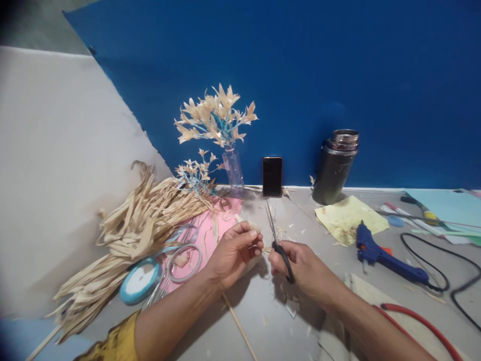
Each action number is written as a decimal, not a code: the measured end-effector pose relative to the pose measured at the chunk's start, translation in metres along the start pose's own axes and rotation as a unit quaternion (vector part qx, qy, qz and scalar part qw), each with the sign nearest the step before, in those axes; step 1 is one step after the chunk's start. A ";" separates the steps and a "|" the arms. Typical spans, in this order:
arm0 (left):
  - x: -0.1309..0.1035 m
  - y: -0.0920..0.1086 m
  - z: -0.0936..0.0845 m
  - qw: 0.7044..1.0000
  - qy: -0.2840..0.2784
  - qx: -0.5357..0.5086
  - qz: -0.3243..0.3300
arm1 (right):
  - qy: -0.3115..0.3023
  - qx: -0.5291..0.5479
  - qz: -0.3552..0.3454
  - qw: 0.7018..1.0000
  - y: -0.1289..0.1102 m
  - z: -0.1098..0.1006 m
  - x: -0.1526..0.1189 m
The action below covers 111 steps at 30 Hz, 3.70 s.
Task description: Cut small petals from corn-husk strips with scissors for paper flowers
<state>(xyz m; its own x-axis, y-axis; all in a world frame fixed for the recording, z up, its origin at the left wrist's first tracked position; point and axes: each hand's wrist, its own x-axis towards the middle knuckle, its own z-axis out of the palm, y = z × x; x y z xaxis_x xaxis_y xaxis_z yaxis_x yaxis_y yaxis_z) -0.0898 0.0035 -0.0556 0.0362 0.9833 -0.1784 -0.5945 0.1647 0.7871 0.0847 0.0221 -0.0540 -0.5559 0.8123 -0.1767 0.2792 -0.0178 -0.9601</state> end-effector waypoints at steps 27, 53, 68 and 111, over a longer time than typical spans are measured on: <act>0.001 0.011 -0.002 0.999 -0.007 0.032 0.026 | -0.066 -0.033 0.023 0.997 0.005 0.006 -0.001; 0.003 0.015 -0.003 0.997 -0.025 0.077 0.005 | -0.092 -0.032 0.021 0.995 0.000 0.000 -0.005; 0.003 0.014 -0.004 0.998 -0.018 0.067 0.005 | -0.101 0.016 0.049 0.994 0.004 0.003 -0.003; 0.001 0.011 -0.004 0.996 -0.027 0.087 -0.005 | -0.100 0.009 0.060 0.993 0.001 0.003 -0.005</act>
<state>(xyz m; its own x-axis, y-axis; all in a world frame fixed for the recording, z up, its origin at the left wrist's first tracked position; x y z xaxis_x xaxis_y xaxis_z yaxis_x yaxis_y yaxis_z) -0.0992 0.0058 -0.0492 0.0872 0.9837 -0.1574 -0.4452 0.1798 0.8772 0.0859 0.0162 -0.0544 -0.6638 0.6718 -0.3286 0.3397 -0.1206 -0.9328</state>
